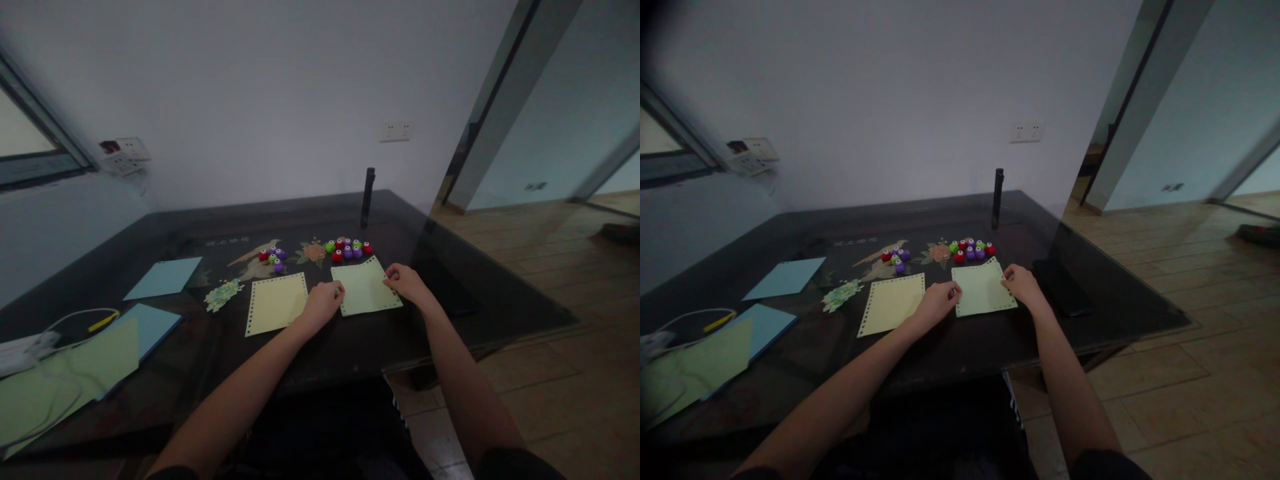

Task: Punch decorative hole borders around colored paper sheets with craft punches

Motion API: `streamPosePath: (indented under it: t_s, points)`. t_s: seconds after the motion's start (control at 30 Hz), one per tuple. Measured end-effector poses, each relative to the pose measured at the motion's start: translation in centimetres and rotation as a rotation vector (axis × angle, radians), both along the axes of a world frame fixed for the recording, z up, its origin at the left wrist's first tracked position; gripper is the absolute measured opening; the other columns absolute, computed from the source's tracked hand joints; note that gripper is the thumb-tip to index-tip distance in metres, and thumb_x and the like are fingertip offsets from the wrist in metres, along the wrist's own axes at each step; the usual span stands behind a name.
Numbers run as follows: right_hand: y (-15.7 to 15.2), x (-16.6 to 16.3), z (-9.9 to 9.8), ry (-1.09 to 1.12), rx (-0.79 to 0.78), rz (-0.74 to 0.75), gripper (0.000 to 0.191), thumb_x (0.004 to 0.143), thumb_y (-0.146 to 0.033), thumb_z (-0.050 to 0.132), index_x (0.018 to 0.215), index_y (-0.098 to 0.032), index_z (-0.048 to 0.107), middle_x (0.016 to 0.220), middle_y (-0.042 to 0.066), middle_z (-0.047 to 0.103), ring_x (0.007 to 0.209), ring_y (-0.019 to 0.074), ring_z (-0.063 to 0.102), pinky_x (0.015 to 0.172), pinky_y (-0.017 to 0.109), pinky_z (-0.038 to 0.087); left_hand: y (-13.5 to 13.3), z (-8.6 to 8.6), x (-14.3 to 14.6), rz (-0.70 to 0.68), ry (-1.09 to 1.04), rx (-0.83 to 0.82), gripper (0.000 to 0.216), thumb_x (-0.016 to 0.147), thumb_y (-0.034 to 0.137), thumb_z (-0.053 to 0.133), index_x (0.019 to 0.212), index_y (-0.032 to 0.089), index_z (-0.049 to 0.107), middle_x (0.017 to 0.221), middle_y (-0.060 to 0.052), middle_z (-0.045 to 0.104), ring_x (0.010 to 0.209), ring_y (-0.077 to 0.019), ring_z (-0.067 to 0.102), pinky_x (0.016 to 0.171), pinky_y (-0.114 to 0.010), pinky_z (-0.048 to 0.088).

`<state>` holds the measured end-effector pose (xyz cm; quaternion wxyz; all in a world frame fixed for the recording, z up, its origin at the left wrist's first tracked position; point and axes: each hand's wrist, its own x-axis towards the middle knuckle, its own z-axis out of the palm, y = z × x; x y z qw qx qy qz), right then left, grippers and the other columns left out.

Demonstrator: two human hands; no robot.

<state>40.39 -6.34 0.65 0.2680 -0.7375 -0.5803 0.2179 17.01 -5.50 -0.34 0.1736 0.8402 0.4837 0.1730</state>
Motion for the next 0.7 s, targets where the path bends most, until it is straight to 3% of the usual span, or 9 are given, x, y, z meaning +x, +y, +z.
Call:
streamPosePath:
  t_s: [0.23,0.5,0.7]
  points:
    - [0.4,0.8,-0.8,0.163,0.077,0.044,0.013,0.066,-0.014,0.063,0.067,-0.019,0.051,0.048,-0.005,0.054,0.042,0.0108,0.051,0.045,0.022,0.037,0.3,-0.4,-0.1,-0.002,-0.037,-0.008,0.024,0.079,0.017,0.053,0.100,0.021,0.063,0.078,-0.002,0.069,0.073,-0.0164,0.063,0.070,-0.025,0.044]
    - [0.4,1.6,-1.0,0.407,0.072,0.106,0.018,0.061,-0.023,0.067,0.071,-0.017,0.053,0.046,-0.006,0.052,0.041,0.0096,0.047,0.041,0.021,0.034,0.4,-0.4,-0.2,-0.010,-0.059,0.005,0.024,0.078,0.016,0.052,0.099,0.021,0.063,0.076,-0.001,0.069,0.071,-0.0163,0.063,0.068,-0.025,0.044]
    - [0.4,1.6,-1.1,0.419,0.039,0.093,0.017,0.063,-0.020,0.066,0.072,-0.017,0.052,0.045,-0.005,0.053,0.040,0.0102,0.049,0.041,0.020,0.035,0.2,-0.2,-0.2,-0.030,-0.033,0.092,0.023,0.080,0.015,0.047,0.095,0.019,0.063,0.087,-0.005,0.067,0.081,-0.0170,0.061,0.074,-0.026,0.044]
